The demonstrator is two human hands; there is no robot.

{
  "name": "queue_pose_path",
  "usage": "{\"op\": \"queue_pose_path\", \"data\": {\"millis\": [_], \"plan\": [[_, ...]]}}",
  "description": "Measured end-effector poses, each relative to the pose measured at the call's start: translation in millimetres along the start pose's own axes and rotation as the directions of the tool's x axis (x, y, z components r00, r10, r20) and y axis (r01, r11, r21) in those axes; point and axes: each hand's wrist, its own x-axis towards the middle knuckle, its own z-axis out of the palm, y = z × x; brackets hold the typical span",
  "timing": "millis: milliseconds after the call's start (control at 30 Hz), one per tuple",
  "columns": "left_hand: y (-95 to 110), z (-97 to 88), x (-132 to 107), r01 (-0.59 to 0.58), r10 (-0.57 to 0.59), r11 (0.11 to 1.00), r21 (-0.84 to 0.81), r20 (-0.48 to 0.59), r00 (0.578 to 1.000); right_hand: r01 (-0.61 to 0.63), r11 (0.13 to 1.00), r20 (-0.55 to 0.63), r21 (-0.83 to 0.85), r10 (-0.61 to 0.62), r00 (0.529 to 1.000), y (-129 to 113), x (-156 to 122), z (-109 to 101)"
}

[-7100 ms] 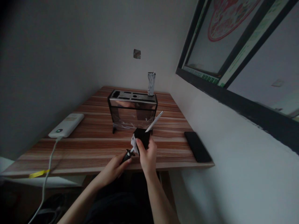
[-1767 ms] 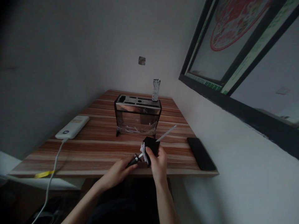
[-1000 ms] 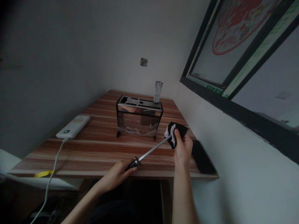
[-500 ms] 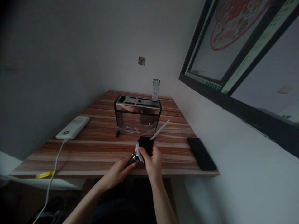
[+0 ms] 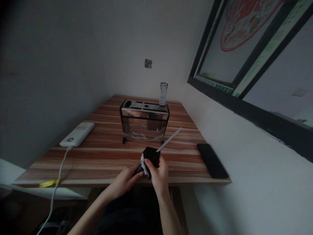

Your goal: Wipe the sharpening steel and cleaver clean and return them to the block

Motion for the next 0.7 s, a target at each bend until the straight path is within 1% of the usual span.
{"op": "queue_pose_path", "data": {"millis": [100, 233, 367, 567, 700], "plan": [[0.2, 0.8, 0.2, -0.002, 0.002, 1.000, 0.021, -0.001, 1.000, 0.001, 1.000, -0.005, 0.004, -0.001, 1.000, 0.9, 4.5, -6.0], [-1.4, 2.2, 0.0, -0.001, 0.001, 0.999, 0.051, -0.002, 1.000, 0.017, 1.000, -0.043, 0.003, -0.017, 0.999, -3.4, 15.7, -17.9], [-1.5, 2.2, -0.5, -0.011, 0.010, 0.998, 0.054, 0.010, 1.000, 0.042, 0.999, -0.097, 0.030, -0.039, 0.995, -16.8, 29.1, -29.8], [-0.8, 1.4, -0.5, -0.008, 0.005, 0.996, 0.084, 0.028, 1.000, 0.141, 0.987, -0.172, 0.081, -0.126, 0.977, -38.7, 53.8, -48.3], [-2.2, 1.9, -1.2, -0.011, 0.009, 0.995, 0.102, 0.023, 1.000, 0.211, 0.974, -0.222, 0.080, -0.189, 0.957, -51.6, 69.2, -62.2]]}}
